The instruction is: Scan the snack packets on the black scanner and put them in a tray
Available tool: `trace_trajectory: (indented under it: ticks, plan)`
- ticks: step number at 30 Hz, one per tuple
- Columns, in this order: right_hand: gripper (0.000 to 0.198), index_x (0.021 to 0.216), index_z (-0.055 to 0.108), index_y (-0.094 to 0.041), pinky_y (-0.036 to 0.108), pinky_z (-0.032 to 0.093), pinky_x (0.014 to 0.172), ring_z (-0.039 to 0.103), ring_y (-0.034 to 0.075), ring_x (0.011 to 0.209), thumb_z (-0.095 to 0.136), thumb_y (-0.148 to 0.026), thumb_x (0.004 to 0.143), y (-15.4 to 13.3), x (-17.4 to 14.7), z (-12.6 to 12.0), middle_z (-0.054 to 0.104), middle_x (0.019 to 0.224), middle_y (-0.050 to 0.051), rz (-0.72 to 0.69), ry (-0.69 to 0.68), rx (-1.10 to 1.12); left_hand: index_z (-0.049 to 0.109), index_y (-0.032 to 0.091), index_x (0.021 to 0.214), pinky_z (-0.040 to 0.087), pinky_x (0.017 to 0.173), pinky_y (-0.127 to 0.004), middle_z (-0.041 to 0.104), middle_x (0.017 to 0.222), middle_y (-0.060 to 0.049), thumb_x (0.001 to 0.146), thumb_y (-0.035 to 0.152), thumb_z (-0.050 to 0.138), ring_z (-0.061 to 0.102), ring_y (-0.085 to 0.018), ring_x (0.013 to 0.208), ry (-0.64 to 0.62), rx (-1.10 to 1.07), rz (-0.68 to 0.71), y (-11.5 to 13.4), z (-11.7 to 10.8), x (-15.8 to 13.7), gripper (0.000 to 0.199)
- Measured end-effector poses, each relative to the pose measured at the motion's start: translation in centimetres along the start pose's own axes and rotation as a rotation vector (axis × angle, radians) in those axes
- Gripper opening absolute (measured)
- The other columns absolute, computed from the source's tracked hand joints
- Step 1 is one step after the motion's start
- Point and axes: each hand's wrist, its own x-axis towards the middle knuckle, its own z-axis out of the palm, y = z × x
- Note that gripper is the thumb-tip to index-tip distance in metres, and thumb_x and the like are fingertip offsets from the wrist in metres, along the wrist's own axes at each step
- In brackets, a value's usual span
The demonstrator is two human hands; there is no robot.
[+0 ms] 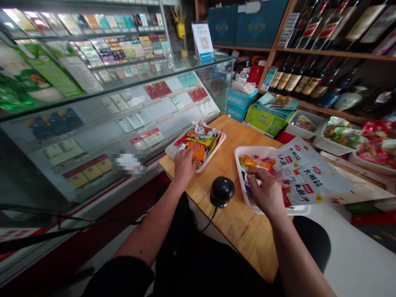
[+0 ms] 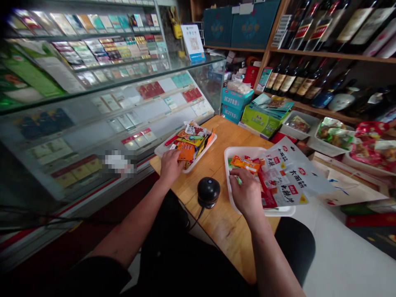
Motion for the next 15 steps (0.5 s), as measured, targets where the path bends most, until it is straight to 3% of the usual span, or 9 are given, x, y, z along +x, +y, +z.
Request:
trace_trajectory:
  ticks: [9,15]
  plan:
    - [0.017,0.098,0.072,-0.022,0.04,0.051,0.095,0.067,0.023,0.102,0.057,-0.027,0.091,-2.9,0.6,2.1,0.072,0.109,0.006,-0.031,-0.053,0.003,0.068,0.019,0.117,0.037,0.106,-0.046,0.06,0.127,-0.013,0.088,0.017,0.054,0.048,-0.031,0.123,-0.016,0.047,-0.03,-3.3,1.6,0.7,0.032]
    - [0.017,0.099,0.071,-0.021,0.038,0.052,0.094,0.066,0.022,0.105,0.057,-0.027,0.093,-4.3,0.9,3.1,0.071,0.111,0.008,-0.048,-0.1,0.07,0.066,0.018,0.122,0.037,0.105,-0.046,0.061,0.126,-0.014,0.087,0.016,0.053,0.049,-0.031,0.119,-0.021,0.032,-0.027,-4.6,1.9,1.2,0.038]
